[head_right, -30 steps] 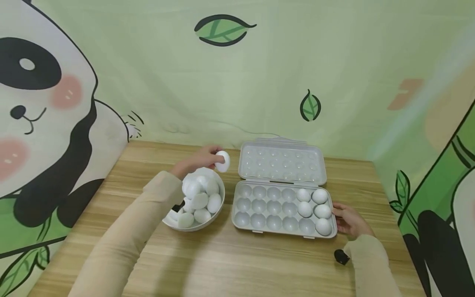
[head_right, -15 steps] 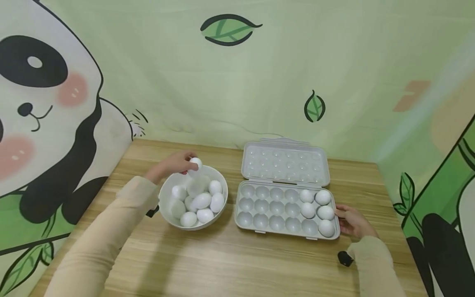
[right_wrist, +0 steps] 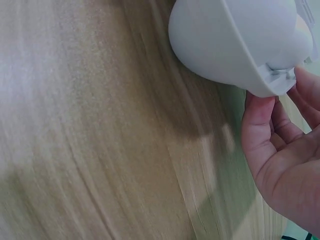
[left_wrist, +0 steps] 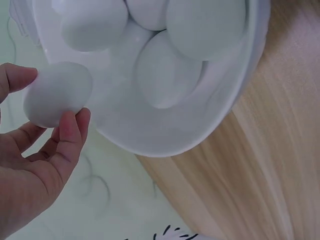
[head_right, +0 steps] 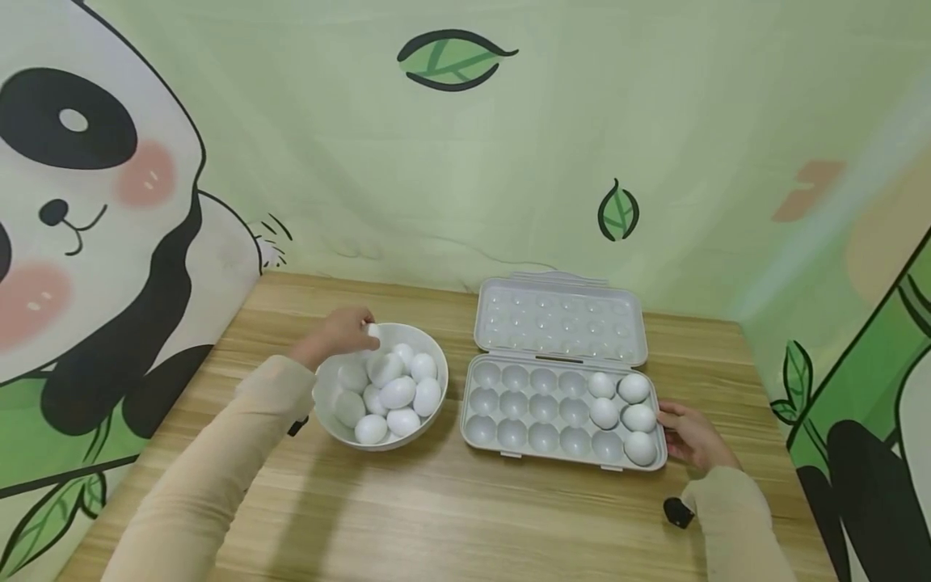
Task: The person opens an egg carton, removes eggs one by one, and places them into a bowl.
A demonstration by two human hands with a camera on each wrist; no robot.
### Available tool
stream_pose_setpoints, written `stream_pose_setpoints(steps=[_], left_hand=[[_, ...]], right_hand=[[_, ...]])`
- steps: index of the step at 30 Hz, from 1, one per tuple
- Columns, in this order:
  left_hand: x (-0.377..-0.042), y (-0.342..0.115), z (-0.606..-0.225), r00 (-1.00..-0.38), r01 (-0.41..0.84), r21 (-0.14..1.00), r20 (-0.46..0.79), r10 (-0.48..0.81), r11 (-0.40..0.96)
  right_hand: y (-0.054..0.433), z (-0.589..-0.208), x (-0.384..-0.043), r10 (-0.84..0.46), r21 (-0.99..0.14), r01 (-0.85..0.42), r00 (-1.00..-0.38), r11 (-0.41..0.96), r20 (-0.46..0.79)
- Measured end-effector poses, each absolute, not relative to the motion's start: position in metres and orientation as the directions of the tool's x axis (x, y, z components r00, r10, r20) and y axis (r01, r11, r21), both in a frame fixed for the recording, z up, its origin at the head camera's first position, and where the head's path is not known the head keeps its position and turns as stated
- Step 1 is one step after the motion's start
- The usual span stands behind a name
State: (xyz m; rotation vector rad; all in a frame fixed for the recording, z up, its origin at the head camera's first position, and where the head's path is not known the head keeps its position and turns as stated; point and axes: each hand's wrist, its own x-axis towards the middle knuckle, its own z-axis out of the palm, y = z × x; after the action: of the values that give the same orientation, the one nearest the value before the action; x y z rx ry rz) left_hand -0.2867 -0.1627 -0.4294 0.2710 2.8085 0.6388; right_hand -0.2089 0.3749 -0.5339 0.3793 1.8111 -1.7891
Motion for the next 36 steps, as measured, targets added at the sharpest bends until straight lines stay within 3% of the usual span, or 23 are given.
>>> stream_pose_setpoints(steps=[6,17,36], left_hand=[[-0.287,-0.157,-0.437,-0.95,0.077,0.429,-0.242,0.196,0.9],[-0.293,-0.153,-0.453,-0.968,0.087,0.38,-0.187,0.168,0.921],[-0.292,-0.134,-0.46,-0.989,-0.02,0.373,-0.145,0.037,0.928]], right_hand=[[0.376,-0.535,-0.208,-0.184,-0.821,0.565,-0.801,0.082,-0.57],[0.38,-0.538,-0.208,-0.21,-0.828,0.551,-0.802,0.102,-0.56],[0.382,-0.537,-0.208,-0.225,-0.838,0.54,-0.809,0.082,-0.543]])
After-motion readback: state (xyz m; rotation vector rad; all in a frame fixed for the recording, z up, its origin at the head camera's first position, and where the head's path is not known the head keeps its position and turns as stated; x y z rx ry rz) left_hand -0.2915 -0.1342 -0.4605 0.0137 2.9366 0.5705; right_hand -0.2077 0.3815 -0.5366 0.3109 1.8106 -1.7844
